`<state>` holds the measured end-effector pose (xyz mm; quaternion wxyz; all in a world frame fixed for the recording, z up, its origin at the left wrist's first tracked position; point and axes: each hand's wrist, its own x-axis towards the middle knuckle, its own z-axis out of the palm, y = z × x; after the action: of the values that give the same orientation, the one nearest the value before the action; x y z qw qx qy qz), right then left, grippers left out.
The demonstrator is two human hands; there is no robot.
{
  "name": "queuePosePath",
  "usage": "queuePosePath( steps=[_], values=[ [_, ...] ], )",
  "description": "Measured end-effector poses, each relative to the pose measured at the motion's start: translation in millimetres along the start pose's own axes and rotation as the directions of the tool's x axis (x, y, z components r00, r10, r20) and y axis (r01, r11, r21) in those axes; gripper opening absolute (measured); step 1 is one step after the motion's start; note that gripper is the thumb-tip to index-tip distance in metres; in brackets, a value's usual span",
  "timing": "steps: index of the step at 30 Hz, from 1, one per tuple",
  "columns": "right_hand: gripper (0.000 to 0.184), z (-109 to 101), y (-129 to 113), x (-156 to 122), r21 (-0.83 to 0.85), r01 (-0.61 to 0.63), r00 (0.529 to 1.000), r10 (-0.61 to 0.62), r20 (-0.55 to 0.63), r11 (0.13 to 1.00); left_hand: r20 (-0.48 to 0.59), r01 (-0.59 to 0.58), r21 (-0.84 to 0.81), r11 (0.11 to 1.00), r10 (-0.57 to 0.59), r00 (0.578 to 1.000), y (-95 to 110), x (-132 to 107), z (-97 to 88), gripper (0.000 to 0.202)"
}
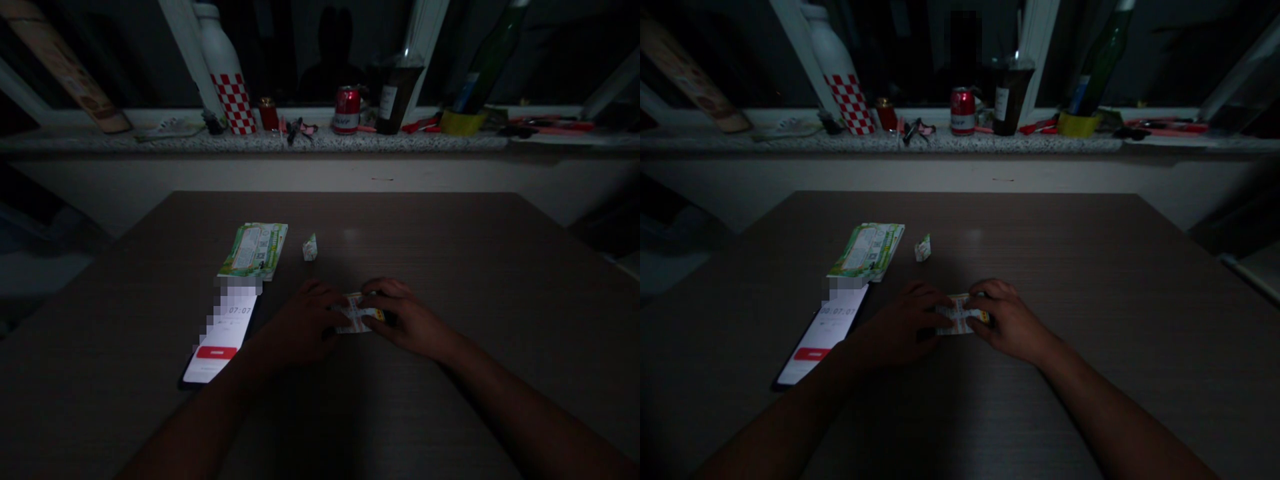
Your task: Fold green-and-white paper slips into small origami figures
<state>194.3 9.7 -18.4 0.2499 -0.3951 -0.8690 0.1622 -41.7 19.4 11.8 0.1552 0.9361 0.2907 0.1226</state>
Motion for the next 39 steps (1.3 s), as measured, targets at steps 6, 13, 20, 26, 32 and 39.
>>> queuePosePath(
  steps=[6,13,20,26,32,39],
  values=[
    [0.028,0,1,-1,0.003,-0.013,1.000,0.013,0.021,1.000,0.026,0.002,0.004,1.000,-0.002,1.000,-1,-1,-3.2,0.032],
    [0.026,5,-4,1,0.006,-0.050,0.999,0.050,-0.014,0.999,0.015,-0.014,-0.016,1.000,0.015,1.000,1,-1,-0.1,0.027],
    [0.030,6,-9,2,-0.001,-0.096,0.995,0.096,-0.012,0.995,0.009,-0.026,-0.057,0.998,0.027,1.000,3,1,0.8,0.029],
    [0.031,9,-8,0,0.020,-0.108,0.994,0.109,-0.026,0.994,0.037,0.001,-0.047,0.999,0.001,0.999,-1,-1,0.1,0.022],
    [0.030,11,-7,0,0.032,-0.140,0.990,0.141,-0.014,0.990,0.059,0.007,-0.046,0.999,-0.004,0.998,-2,-2,-4.6,0.019],
    [0.034,12,-6,-2,0.018,-0.159,0.987,0.159,-0.025,0.987,0.079,0.022,-0.045,0.999,-0.018,0.997,-4,-2,-9.6,0.013]
  ],
)
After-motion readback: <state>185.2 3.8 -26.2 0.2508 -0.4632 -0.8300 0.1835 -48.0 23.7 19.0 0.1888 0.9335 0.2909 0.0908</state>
